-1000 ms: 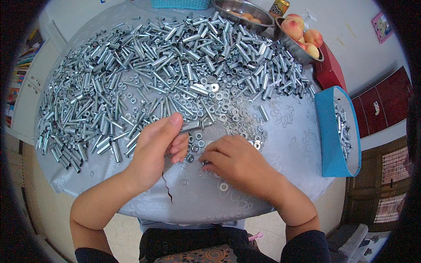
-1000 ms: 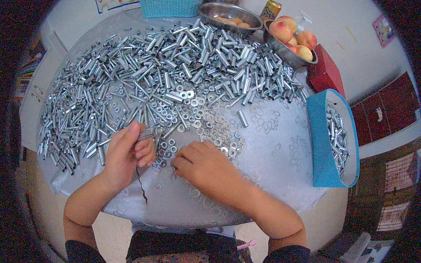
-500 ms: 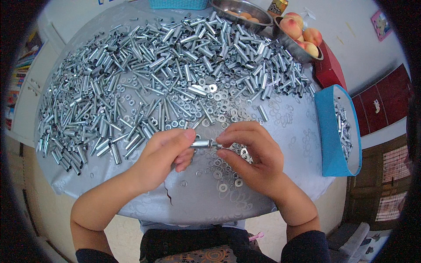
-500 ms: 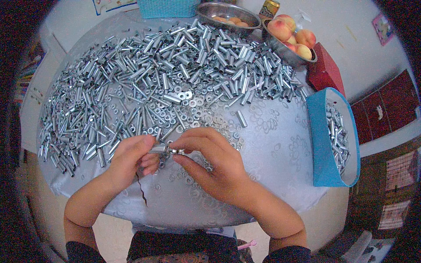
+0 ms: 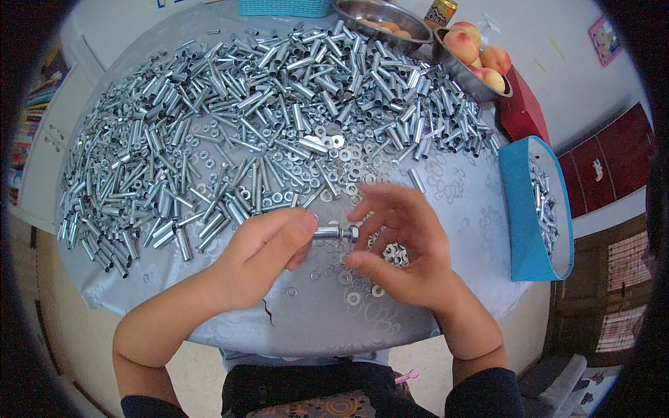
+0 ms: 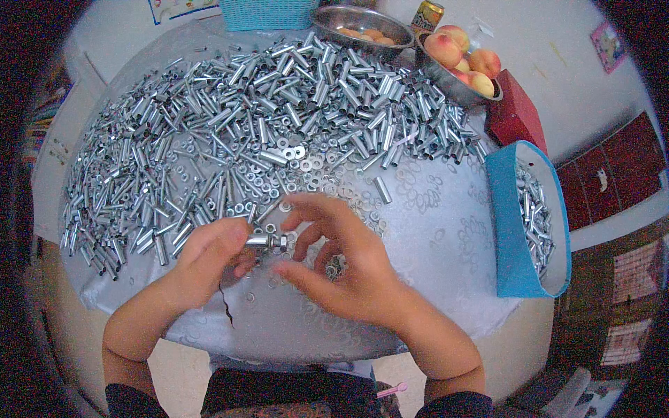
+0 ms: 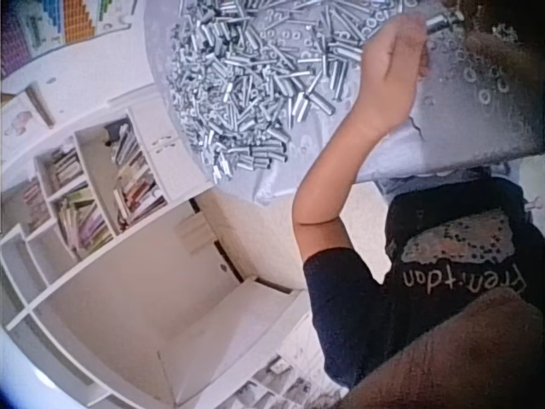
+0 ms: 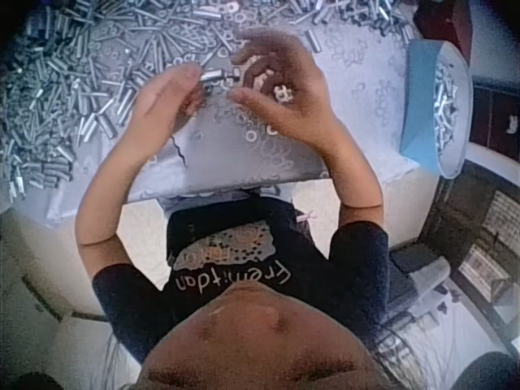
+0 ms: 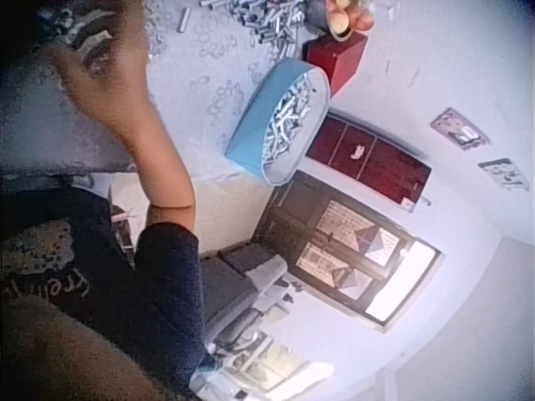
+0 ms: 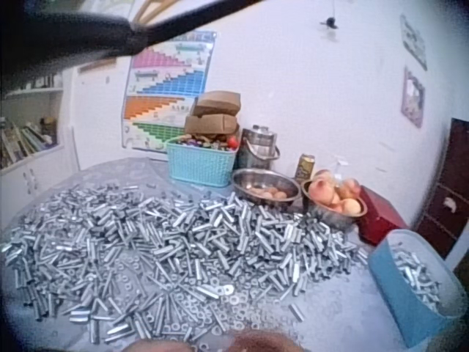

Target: The person sits at a table and repeatedly assembles small cylindrical metal pieces with washers. They pick up a metal cylinder, slide a washer onto it, and place the assembled unit into a blue container on the right. The process is repetitive and involves handling the parts by hand.

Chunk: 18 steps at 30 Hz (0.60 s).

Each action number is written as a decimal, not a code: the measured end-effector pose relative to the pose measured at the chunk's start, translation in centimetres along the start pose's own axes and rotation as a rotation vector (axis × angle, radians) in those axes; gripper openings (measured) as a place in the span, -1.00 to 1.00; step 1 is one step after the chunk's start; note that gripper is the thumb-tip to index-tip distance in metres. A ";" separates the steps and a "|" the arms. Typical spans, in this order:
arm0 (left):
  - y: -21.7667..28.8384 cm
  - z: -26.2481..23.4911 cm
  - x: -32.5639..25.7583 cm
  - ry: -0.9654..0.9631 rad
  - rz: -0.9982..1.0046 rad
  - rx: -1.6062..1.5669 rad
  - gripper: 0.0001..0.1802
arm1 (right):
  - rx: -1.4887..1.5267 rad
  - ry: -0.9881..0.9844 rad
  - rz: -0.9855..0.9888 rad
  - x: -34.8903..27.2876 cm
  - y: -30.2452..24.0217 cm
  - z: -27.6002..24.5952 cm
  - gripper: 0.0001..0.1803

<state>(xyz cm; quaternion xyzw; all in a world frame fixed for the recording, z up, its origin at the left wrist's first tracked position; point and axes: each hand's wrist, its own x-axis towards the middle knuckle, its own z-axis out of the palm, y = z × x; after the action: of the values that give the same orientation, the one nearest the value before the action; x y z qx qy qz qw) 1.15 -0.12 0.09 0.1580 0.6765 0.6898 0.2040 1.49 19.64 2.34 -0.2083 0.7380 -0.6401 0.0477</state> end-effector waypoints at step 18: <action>-0.1 -0.1 -0.2 -0.057 -0.055 0.051 -0.59 | -0.298 -0.148 -0.042 0.2 -0.2 -1.0 -0.74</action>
<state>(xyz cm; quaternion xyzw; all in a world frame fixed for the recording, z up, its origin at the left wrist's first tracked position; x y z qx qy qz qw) 1.32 -0.29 0.02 0.1640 0.6917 0.6617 0.2382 1.05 20.44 2.71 -0.2752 0.8146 -0.5073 0.0571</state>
